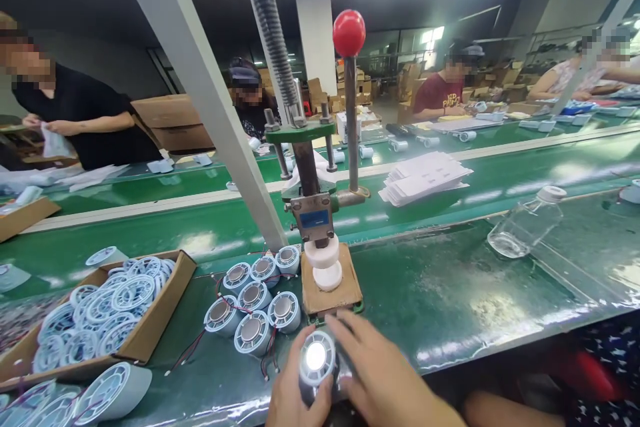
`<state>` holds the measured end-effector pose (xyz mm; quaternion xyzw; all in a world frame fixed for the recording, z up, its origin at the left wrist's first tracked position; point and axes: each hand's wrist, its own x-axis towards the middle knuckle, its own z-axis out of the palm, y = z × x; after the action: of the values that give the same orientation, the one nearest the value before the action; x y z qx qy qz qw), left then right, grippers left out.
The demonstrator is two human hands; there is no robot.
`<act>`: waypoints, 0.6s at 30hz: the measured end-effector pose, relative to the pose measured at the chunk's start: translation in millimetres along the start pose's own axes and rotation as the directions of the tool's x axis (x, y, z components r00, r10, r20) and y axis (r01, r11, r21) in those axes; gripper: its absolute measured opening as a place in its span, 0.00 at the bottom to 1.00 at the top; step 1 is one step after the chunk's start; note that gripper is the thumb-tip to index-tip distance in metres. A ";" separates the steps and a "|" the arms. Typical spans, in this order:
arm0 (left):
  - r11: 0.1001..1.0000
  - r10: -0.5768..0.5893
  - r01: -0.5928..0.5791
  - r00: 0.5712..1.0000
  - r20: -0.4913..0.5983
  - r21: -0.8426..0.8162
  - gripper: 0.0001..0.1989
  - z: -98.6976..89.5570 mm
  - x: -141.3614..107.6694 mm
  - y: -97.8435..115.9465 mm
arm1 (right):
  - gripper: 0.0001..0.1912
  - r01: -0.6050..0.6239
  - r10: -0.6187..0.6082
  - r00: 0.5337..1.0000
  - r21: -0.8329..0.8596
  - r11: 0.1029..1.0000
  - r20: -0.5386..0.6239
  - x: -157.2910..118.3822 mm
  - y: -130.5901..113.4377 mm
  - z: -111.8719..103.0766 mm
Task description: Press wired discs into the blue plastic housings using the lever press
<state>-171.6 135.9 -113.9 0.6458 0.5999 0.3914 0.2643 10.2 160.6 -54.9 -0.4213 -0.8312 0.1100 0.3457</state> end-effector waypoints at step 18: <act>0.956 0.169 -0.100 0.956 0.238 -0.277 0.22 -27.4 156.1 62.8 | 0.47 0.005 0.064 0.881 0.144 0.990 -0.469 300.2 -10.7 -218.7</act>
<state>-162.6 276.8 -18.3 0.6905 0.4573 0.3966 0.3960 27.6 363.3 256.0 -0.4225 -0.7056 0.0676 0.5649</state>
